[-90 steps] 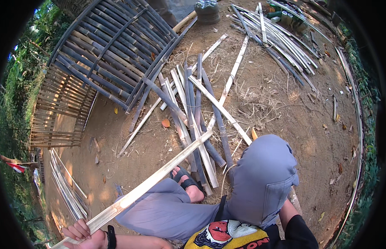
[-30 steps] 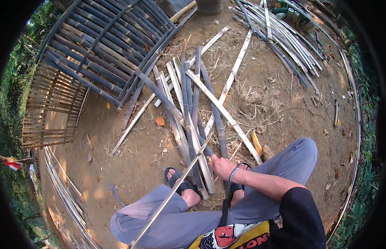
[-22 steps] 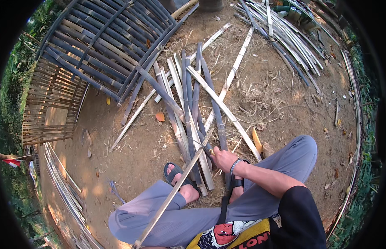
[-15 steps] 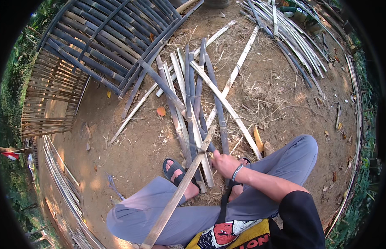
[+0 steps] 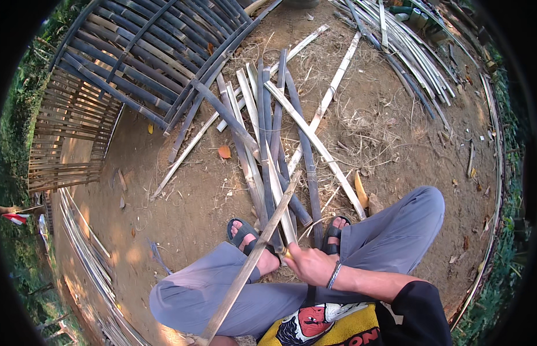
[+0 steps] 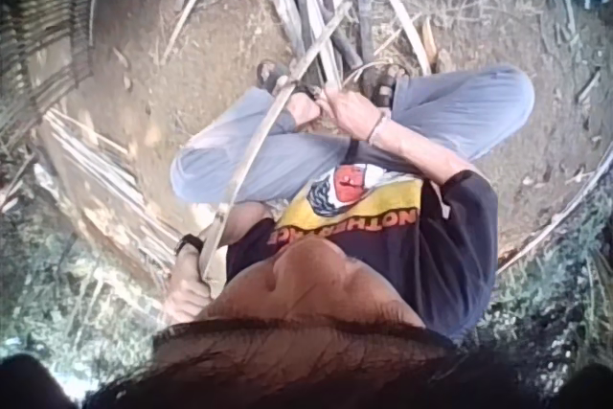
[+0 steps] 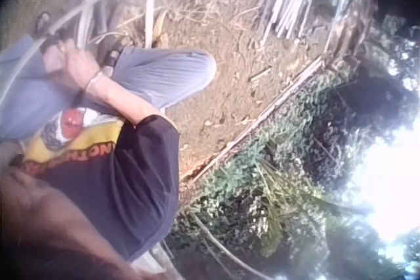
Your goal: The person uses a knife to shave and strip thin layers of bark from a bamboo pole while sitting outdoors.
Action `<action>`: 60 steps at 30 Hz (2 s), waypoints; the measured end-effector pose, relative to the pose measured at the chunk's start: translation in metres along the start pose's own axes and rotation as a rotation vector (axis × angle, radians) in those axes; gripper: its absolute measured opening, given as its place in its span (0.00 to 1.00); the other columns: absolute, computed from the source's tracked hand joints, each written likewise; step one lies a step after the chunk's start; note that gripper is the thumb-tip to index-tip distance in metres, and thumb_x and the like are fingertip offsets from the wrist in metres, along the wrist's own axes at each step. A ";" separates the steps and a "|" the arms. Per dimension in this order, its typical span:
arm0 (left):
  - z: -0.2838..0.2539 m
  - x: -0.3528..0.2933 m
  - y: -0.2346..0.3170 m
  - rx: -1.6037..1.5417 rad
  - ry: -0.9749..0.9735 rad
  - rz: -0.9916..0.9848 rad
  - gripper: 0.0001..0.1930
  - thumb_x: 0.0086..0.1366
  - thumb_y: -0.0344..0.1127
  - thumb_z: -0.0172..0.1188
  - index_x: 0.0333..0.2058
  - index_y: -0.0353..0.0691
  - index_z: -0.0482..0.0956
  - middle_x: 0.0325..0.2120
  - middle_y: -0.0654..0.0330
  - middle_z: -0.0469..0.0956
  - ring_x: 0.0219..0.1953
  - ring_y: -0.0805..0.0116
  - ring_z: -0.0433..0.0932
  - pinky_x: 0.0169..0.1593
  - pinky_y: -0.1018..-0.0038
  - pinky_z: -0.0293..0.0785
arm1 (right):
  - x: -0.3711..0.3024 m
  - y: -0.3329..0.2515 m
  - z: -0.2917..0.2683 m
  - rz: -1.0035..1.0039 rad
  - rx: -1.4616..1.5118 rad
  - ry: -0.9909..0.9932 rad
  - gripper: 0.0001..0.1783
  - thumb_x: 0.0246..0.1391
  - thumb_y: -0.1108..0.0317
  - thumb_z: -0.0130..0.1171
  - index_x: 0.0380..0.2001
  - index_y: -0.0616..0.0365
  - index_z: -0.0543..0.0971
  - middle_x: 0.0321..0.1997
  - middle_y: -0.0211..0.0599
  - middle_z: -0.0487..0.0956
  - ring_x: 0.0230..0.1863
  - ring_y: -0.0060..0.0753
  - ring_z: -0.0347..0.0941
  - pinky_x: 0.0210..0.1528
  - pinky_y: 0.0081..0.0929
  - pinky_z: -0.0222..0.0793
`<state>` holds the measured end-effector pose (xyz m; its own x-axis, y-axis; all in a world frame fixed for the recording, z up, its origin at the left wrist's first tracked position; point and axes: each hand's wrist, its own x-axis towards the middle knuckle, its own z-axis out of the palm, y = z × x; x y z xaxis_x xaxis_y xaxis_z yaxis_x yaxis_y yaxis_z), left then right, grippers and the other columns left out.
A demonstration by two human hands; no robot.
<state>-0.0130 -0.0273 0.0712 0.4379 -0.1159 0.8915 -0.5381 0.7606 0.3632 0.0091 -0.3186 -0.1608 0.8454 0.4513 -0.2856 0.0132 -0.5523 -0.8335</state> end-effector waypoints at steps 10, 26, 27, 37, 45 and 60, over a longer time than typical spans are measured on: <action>0.005 0.002 -0.005 -0.004 -0.005 -0.016 0.22 0.67 0.33 0.53 0.17 0.55 0.53 0.09 0.80 0.53 0.10 0.91 0.51 0.17 0.86 0.41 | 0.004 0.004 0.015 0.030 0.016 -0.010 0.17 0.64 0.59 0.47 0.37 0.65 0.62 0.19 0.60 0.75 0.23 0.66 0.74 0.25 0.55 0.70; 0.015 0.004 -0.032 -0.031 -0.053 -0.059 0.22 0.67 0.31 0.52 0.17 0.55 0.53 0.09 0.80 0.53 0.10 0.91 0.51 0.17 0.86 0.41 | 0.031 0.053 0.006 0.146 -0.075 0.041 0.17 0.64 0.60 0.46 0.35 0.66 0.61 0.18 0.61 0.75 0.24 0.66 0.75 0.26 0.53 0.72; 0.015 0.002 -0.037 -0.027 -0.058 -0.064 0.22 0.67 0.31 0.52 0.17 0.55 0.53 0.09 0.80 0.53 0.10 0.91 0.51 0.17 0.86 0.41 | 0.025 0.042 0.010 0.057 -0.050 0.051 0.17 0.64 0.59 0.46 0.35 0.66 0.61 0.19 0.61 0.75 0.24 0.66 0.75 0.26 0.54 0.72; 0.022 0.005 -0.058 -0.012 -0.098 -0.105 0.22 0.67 0.30 0.51 0.17 0.55 0.53 0.09 0.80 0.53 0.10 0.91 0.51 0.17 0.86 0.41 | 0.035 0.022 0.019 0.127 0.031 0.063 0.18 0.65 0.59 0.45 0.37 0.68 0.62 0.20 0.63 0.75 0.25 0.68 0.74 0.27 0.56 0.71; 0.015 0.009 -0.028 0.000 -0.047 -0.037 0.22 0.67 0.29 0.51 0.17 0.55 0.53 0.09 0.80 0.53 0.10 0.91 0.51 0.17 0.86 0.41 | 0.031 0.030 0.024 0.165 0.071 0.131 0.16 0.64 0.62 0.47 0.35 0.67 0.62 0.18 0.64 0.73 0.25 0.69 0.73 0.27 0.58 0.68; 0.014 0.019 -0.011 -0.013 -0.058 0.008 0.22 0.66 0.27 0.50 0.17 0.55 0.53 0.09 0.80 0.53 0.10 0.91 0.51 0.17 0.86 0.41 | 0.046 0.033 0.028 0.218 0.038 0.148 0.17 0.64 0.59 0.47 0.37 0.65 0.61 0.20 0.60 0.76 0.26 0.67 0.75 0.27 0.55 0.71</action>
<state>-0.0086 -0.0466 0.0884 0.3912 -0.1463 0.9086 -0.5320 0.7696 0.3530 0.0340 -0.2966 -0.2146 0.8949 0.2153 -0.3908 -0.1959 -0.5973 -0.7777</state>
